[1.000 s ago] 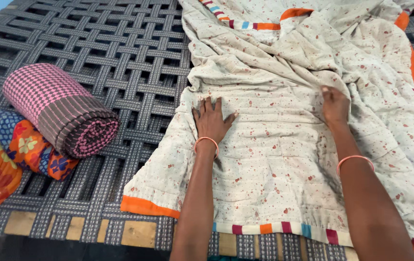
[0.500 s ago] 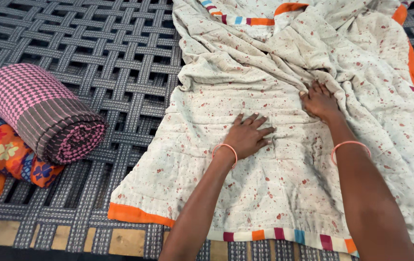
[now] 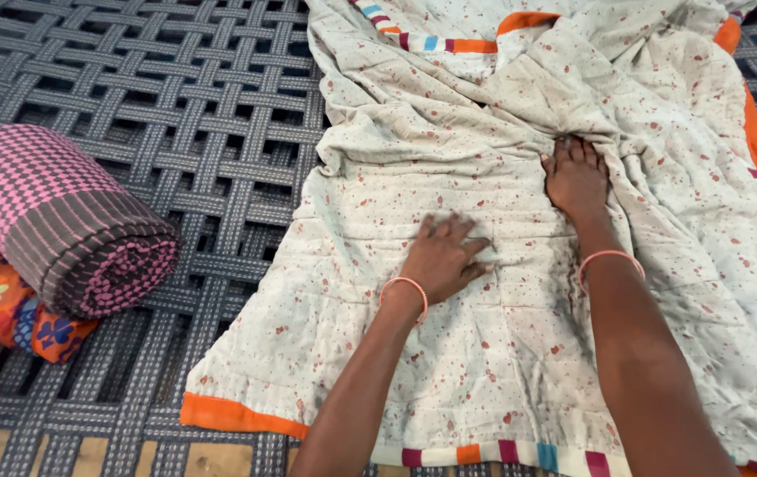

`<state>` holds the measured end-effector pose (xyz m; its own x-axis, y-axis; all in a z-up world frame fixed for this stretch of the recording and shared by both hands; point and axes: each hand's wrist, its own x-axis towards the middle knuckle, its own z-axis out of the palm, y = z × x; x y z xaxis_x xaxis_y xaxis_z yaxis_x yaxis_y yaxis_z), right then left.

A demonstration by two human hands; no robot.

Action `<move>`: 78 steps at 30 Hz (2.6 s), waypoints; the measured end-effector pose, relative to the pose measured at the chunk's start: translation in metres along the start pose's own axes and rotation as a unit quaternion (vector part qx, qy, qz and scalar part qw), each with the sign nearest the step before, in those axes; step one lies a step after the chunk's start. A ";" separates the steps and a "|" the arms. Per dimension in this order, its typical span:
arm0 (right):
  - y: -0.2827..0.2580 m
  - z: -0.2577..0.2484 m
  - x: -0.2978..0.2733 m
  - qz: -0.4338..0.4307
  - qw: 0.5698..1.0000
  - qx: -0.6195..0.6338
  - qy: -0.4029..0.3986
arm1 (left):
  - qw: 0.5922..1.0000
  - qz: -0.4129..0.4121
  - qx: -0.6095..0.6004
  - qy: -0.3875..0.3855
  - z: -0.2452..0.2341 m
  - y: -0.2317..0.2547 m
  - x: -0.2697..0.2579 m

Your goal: The person folds a large floral blanket by hand on a bed.

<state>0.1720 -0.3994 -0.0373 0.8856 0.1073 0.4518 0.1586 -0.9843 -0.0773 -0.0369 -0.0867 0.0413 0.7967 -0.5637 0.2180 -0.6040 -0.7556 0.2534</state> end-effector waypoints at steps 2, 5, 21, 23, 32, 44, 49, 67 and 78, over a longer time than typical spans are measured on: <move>-0.013 -0.014 -0.008 0.013 0.999 0.017 0.030 | 0.993 -0.101 0.053 -0.021 -0.011 -0.002 0.003; -0.033 -0.044 -0.030 0.010 0.993 0.023 0.118 | 0.957 -0.268 0.038 0.107 -0.021 -0.019 0.000; -0.097 -0.122 -0.124 -0.099 0.970 0.083 0.208 | 0.846 -0.492 0.051 0.200 -0.023 -0.082 -0.049; -0.101 -0.131 -0.131 -0.073 0.979 0.071 0.176 | 0.855 -0.469 0.090 0.204 -0.019 -0.085 -0.053; -0.134 -0.138 -0.183 -0.110 0.994 0.030 0.002 | 0.883 -0.418 0.036 0.211 -0.015 -0.082 -0.061; -0.250 -0.244 -0.268 -0.170 0.896 0.025 -0.409 | 0.893 -0.401 0.027 0.201 -0.029 -0.060 -0.072; -0.268 -0.256 -0.296 -0.238 0.876 0.096 -0.408 | 0.908 -0.382 0.019 0.169 -0.047 -0.040 -0.083; -0.303 -0.201 -0.287 -0.235 0.925 0.182 -0.237 | 0.942 -0.279 0.065 0.172 -0.047 -0.052 -0.108; -0.340 -0.217 -0.297 -0.186 0.864 0.394 -0.251 | 0.942 -0.165 0.180 0.230 -0.058 -0.059 -0.162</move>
<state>-0.2395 -0.1270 0.0479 0.7554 0.6380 0.1496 0.5468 -0.4879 -0.6804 -0.1314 0.0680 0.0457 0.7964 -0.1362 0.5892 -0.2126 -0.9752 0.0619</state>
